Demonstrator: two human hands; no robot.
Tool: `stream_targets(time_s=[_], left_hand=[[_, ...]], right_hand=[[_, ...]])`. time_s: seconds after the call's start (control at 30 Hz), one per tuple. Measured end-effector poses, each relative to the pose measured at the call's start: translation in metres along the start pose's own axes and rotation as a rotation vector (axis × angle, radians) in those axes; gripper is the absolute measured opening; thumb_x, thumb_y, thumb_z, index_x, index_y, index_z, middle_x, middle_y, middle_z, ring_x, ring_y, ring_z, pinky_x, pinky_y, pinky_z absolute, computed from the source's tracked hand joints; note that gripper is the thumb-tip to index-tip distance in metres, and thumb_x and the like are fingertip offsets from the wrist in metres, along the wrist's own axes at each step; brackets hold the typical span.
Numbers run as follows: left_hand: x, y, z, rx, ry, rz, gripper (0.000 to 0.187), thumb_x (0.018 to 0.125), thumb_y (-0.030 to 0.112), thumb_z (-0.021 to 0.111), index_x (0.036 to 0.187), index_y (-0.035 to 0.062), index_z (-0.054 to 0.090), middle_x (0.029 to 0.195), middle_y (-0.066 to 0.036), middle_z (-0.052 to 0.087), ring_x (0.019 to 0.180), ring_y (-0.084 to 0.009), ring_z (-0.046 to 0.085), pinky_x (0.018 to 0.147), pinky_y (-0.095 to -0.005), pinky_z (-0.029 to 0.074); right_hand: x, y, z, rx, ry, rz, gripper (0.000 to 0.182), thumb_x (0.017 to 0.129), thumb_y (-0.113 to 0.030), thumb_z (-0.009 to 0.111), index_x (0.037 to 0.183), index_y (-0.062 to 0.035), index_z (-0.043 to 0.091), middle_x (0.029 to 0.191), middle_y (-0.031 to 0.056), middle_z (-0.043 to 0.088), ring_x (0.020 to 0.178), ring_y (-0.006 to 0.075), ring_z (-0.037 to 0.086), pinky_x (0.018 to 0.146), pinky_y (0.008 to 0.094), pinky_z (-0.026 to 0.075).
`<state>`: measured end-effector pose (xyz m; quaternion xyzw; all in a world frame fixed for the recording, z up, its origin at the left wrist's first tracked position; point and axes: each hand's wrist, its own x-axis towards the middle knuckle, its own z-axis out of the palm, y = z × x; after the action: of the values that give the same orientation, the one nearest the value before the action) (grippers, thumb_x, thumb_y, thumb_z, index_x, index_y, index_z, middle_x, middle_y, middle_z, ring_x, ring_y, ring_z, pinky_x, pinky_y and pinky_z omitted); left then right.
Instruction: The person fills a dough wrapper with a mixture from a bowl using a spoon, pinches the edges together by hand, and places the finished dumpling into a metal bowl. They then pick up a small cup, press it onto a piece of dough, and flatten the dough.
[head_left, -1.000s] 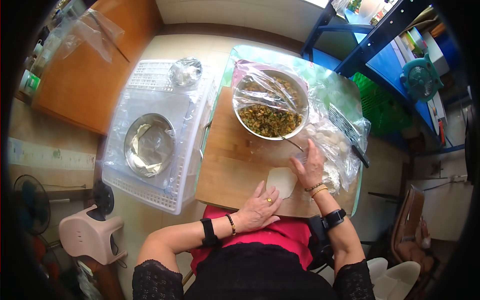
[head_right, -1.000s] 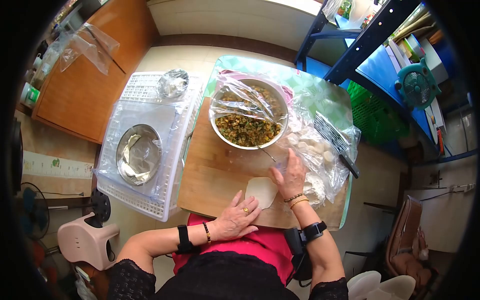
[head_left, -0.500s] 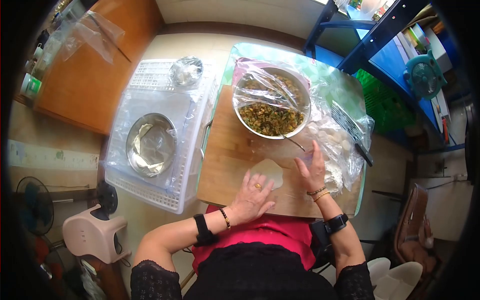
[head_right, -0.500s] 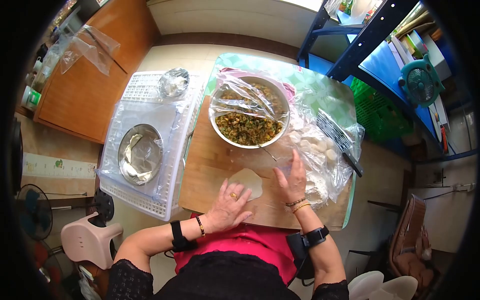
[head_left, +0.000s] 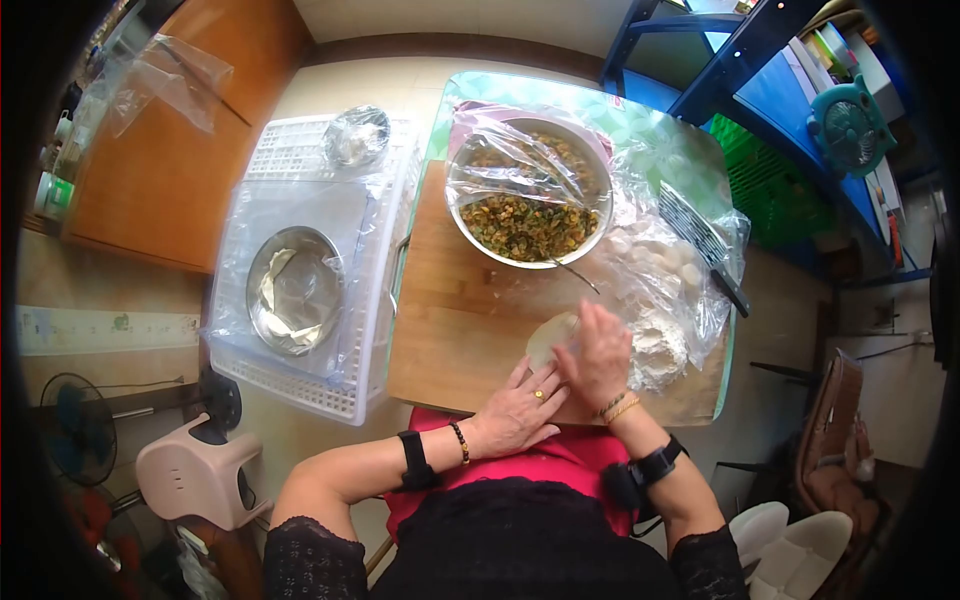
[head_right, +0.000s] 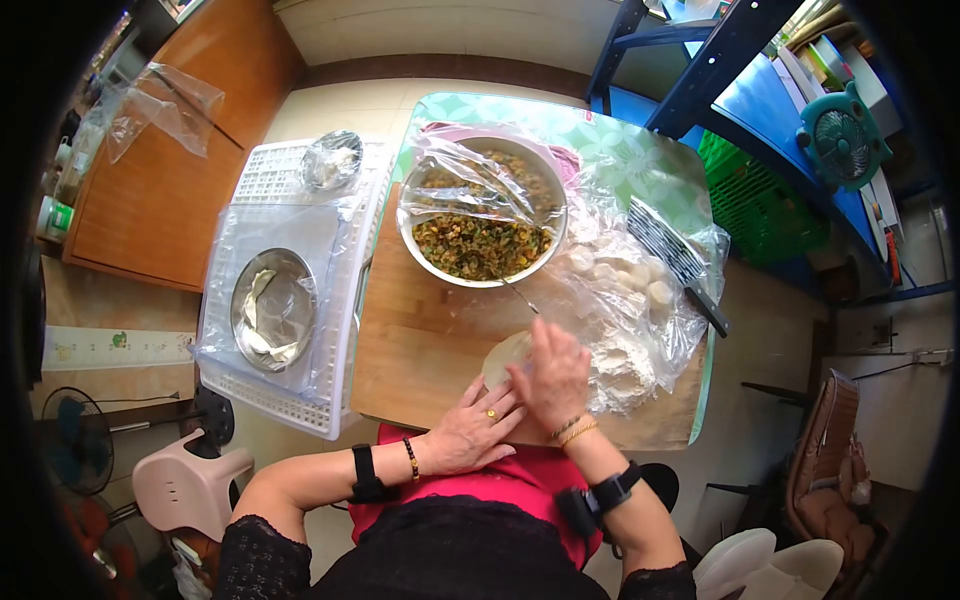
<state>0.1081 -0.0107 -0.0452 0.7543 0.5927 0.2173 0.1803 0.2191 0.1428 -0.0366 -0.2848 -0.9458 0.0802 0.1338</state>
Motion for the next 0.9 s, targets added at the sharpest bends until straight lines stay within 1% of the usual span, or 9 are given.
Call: stream_targets(time_s=[0.1,0.23,0.43,0.57,0.63,0.7,0.8,0.87,0.9], left_hand=[[0.003,-0.001,-0.003,0.015,0.061,0.026,0.059,0.084,0.04,0.065,0.125,0.0004,0.052,0.132,-0.02,0.046,0.129,-0.0359,0.04,0.111,-0.0581,0.024],[0.0,-0.004,-0.006,-0.029,0.101,-0.034,0.059,0.083,0.038,0.066,0.126,0.0007,0.051,0.133,-0.021,0.044,0.129,-0.0358,0.041,0.112,-0.0584,0.023],[-0.003,-0.011,-0.009,-0.011,0.083,-0.081,0.061,0.082,0.038,0.067,0.126,-0.0006,0.05,0.131,-0.022,0.044,0.13,-0.038,0.037,0.111,-0.0588,0.023],[-0.002,-0.015,-0.018,0.001,0.072,-0.164,0.062,0.083,0.038,0.066,0.128,-0.0015,0.049,0.132,-0.023,0.043,0.131,-0.0388,0.036,0.111,-0.0581,0.023],[0.008,-0.019,-0.021,-0.002,0.081,-0.234,0.062,0.084,0.039,0.065,0.128,-0.0014,0.049,0.133,-0.024,0.043,0.131,-0.039,0.036,0.111,-0.0575,0.023],[0.016,-0.021,-0.018,0.017,0.09,-0.252,0.062,0.085,0.04,0.063,0.128,-0.001,0.048,0.136,-0.025,0.041,0.132,-0.0401,0.035,0.111,-0.0563,0.024],[0.022,-0.02,-0.007,0.023,0.054,-0.109,0.062,0.086,0.042,0.061,0.129,-0.0011,0.048,0.137,-0.026,0.04,0.133,-0.0409,0.033,0.111,-0.0556,0.024],[0.023,-0.014,-0.006,0.017,0.051,-0.059,0.062,0.086,0.042,0.061,0.129,-0.0013,0.048,0.138,-0.026,0.039,0.134,-0.0408,0.033,0.111,-0.0559,0.024],[0.022,-0.01,-0.006,0.015,0.05,-0.018,0.063,0.086,0.043,0.061,0.129,-0.0015,0.048,0.139,-0.026,0.039,0.135,-0.0407,0.032,0.111,-0.0563,0.024]], right_hand=[[0.023,0.024,0.003,0.18,0.013,0.24,0.078,0.079,-0.035,0.072,0.139,0.0008,0.037,0.12,0.0188,0.054,0.108,0.0335,0.052,0.093,0.0436,0.038],[0.017,0.036,0.002,0.317,0.086,0.245,0.077,0.078,-0.026,0.073,0.14,0.001,0.037,0.118,0.0205,0.055,0.108,0.0353,0.053,0.093,0.0453,0.039],[0.004,-0.006,0.007,0.095,-0.006,-0.109,0.079,0.076,-0.026,0.074,0.14,0.0005,0.037,0.112,0.0174,0.055,0.103,0.0322,0.053,0.09,0.0442,0.039],[0.027,0.022,0.015,0.118,0.018,0.118,0.079,0.076,-0.031,0.076,0.139,-0.002,0.039,0.109,0.0161,0.055,0.097,0.0306,0.053,0.087,0.0422,0.041],[0.031,0.031,0.012,0.441,0.066,0.307,0.077,0.077,-0.028,0.076,0.14,-0.0027,0.038,0.107,0.0168,0.055,0.094,0.0313,0.054,0.084,0.0413,0.044],[0.023,0.036,0.003,0.458,0.075,0.327,0.076,0.078,-0.023,0.075,0.141,-0.0029,0.037,0.108,0.0182,0.056,0.094,0.0321,0.056,0.082,0.0406,0.047],[0.011,0.039,-0.014,0.392,0.074,0.239,0.076,0.079,-0.019,0.073,0.142,-0.0017,0.036,0.113,0.0194,0.056,0.099,0.0333,0.056,0.086,0.0411,0.046],[0.008,0.031,-0.026,0.306,0.034,-0.02,0.076,0.078,-0.017,0.072,0.143,-0.0011,0.036,0.12,0.0199,0.054,0.106,0.0338,0.054,0.091,0.0419,0.042],[0.004,0.025,-0.03,0.305,0.035,-0.014,0.076,0.078,-0.017,0.072,0.143,-0.0011,0.036,0.12,0.0199,0.054,0.106,0.0338,0.054,0.091,0.0419,0.042]])
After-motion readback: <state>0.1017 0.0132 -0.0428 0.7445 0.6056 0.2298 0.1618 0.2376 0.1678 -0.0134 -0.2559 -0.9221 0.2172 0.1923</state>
